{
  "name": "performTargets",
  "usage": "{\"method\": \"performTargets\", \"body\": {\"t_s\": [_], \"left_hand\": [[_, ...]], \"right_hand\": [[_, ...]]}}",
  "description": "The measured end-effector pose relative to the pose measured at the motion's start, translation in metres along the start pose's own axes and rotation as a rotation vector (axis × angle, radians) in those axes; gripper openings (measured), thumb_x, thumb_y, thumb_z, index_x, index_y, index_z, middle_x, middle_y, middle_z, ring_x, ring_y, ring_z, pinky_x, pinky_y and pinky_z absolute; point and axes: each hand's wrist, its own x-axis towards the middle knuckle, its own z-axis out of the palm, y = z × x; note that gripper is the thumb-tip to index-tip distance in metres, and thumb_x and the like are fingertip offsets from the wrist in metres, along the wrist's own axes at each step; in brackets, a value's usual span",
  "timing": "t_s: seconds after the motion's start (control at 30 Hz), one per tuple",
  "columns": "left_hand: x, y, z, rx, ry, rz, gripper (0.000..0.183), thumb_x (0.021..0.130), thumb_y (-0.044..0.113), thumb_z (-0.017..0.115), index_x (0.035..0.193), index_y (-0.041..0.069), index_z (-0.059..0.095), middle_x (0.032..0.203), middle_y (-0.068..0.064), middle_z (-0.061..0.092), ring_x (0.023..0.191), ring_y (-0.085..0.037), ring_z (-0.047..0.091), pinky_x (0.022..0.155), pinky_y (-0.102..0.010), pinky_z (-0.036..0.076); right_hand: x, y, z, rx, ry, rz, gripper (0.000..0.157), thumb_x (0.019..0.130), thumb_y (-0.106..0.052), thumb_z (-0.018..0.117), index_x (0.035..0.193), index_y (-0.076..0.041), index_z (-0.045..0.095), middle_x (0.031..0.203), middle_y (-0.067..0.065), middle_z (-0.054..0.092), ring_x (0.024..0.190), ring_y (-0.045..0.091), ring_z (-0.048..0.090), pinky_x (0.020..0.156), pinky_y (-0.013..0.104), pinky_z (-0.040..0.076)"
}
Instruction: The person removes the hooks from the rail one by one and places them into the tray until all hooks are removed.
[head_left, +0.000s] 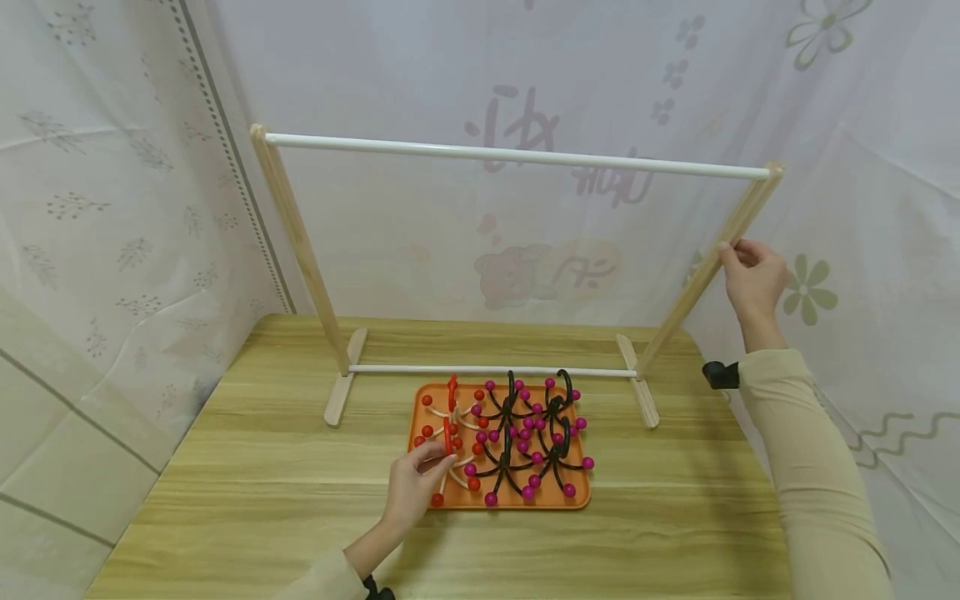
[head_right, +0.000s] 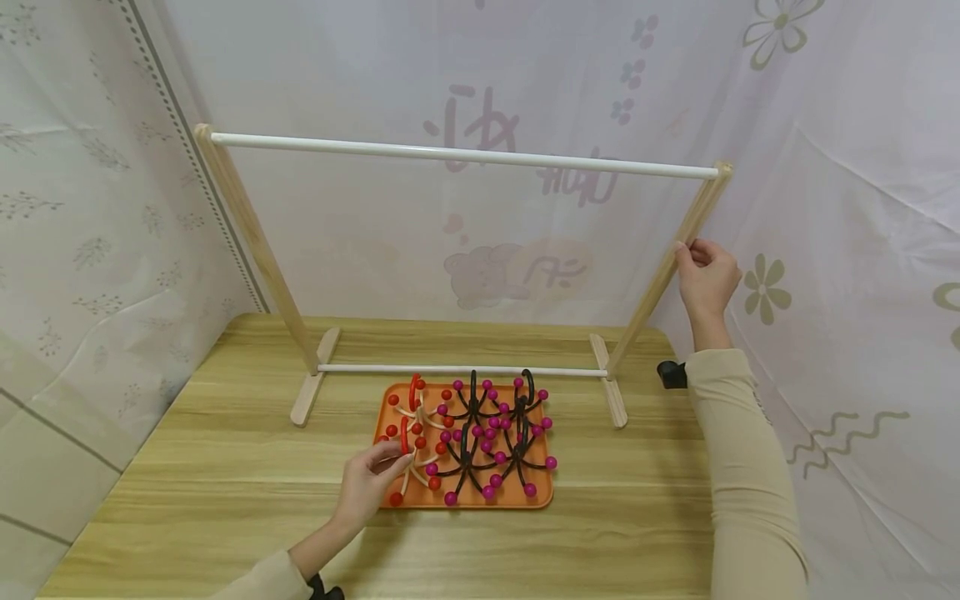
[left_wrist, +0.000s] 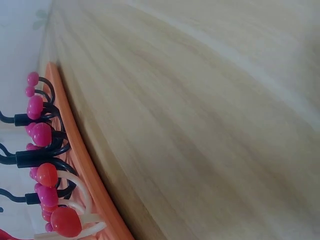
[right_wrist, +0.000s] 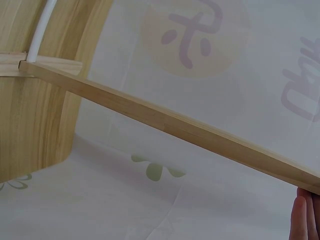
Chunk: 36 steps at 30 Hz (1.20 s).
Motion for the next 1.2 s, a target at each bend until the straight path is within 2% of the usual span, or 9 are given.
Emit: {"method": "performTargets", "body": {"t_s": [0.23,0.5,0.63,0.83,0.87,0.97,1.07,1.13,1.2], "left_hand": [[-0.002,0.0,-0.002,0.046,-0.029,0.048,0.013,0.077,0.015,0.068,0.086,0.007,0.065,0.082,-0.003,0.065,0.077,-0.015,0.061,0.069,-0.03,0.05],[-0.004,0.001,-0.004,0.021,-0.037,0.061,0.01,0.076,0.006,0.069,0.086,0.006,0.065,0.084,-0.01,0.064,0.079,-0.021,0.062,0.07,-0.035,0.05],[-0.005,0.002,-0.007,0.034,-0.019,0.089,0.011,0.076,0.006,0.069,0.086,0.001,0.065,0.084,-0.008,0.064,0.08,-0.023,0.062,0.069,-0.037,0.05],[0.002,0.004,-0.014,0.125,0.03,0.114,0.008,0.081,0.012,0.065,0.085,0.006,0.068,0.083,0.001,0.065,0.079,-0.014,0.062,0.069,-0.035,0.05],[0.004,0.006,-0.017,0.142,0.038,0.126,0.009,0.082,0.014,0.064,0.086,0.007,0.068,0.084,0.002,0.066,0.078,-0.013,0.062,0.069,-0.033,0.05],[0.014,0.027,-0.03,0.171,0.053,0.141,0.012,0.085,0.009,0.059,0.09,0.002,0.067,0.087,-0.006,0.066,0.083,-0.019,0.061,0.073,-0.035,0.049],[0.036,0.036,-0.051,0.25,0.036,0.181,0.016,0.086,0.009,0.057,0.096,-0.001,0.064,0.099,-0.012,0.063,0.095,-0.027,0.056,0.083,-0.041,0.042],[0.054,0.036,-0.068,0.347,0.027,0.246,0.018,0.084,0.01,0.059,0.098,-0.001,0.064,0.105,-0.015,0.06,0.102,-0.031,0.051,0.089,-0.046,0.036],[0.075,0.031,-0.088,0.443,0.018,0.349,0.022,0.082,0.011,0.062,0.1,-0.002,0.062,0.112,-0.017,0.056,0.108,-0.035,0.045,0.091,-0.049,0.031]], "right_hand": [[0.001,0.002,0.0,0.0,0.009,-0.007,0.038,0.082,-0.031,0.06,0.102,0.002,0.063,0.068,-0.02,0.053,0.065,-0.004,0.051,0.061,0.014,0.039],[0.001,0.001,-0.001,-0.004,0.002,0.012,0.04,0.082,-0.031,0.06,0.104,0.002,0.062,0.07,-0.019,0.054,0.066,-0.004,0.051,0.061,0.014,0.039],[0.001,0.0,-0.001,-0.014,-0.001,0.017,0.04,0.082,-0.032,0.06,0.105,0.001,0.062,0.069,-0.019,0.054,0.066,-0.004,0.051,0.061,0.014,0.039],[0.001,-0.001,-0.002,-0.018,0.003,0.009,0.04,0.082,-0.032,0.06,0.105,0.001,0.063,0.07,-0.019,0.055,0.067,-0.003,0.051,0.062,0.014,0.039],[0.001,-0.001,-0.002,-0.019,0.002,0.008,0.041,0.082,-0.032,0.06,0.105,0.001,0.063,0.07,-0.019,0.055,0.067,-0.003,0.051,0.062,0.014,0.039],[0.0,0.0,-0.002,-0.025,-0.008,0.013,0.042,0.082,-0.033,0.06,0.107,0.0,0.062,0.073,-0.017,0.056,0.069,-0.002,0.052,0.063,0.014,0.04],[0.0,0.002,-0.004,-0.022,-0.022,0.015,0.044,0.081,-0.034,0.06,0.109,0.0,0.061,0.078,-0.014,0.057,0.072,-0.001,0.052,0.064,0.013,0.04],[-0.001,0.004,-0.006,-0.01,-0.034,0.003,0.045,0.081,-0.035,0.061,0.11,-0.001,0.061,0.079,-0.014,0.057,0.073,-0.001,0.052,0.064,0.012,0.04],[-0.002,0.007,-0.009,-0.014,-0.056,-0.015,0.046,0.081,-0.037,0.06,0.111,-0.003,0.06,0.081,-0.014,0.057,0.075,-0.001,0.051,0.064,0.012,0.039]]}}
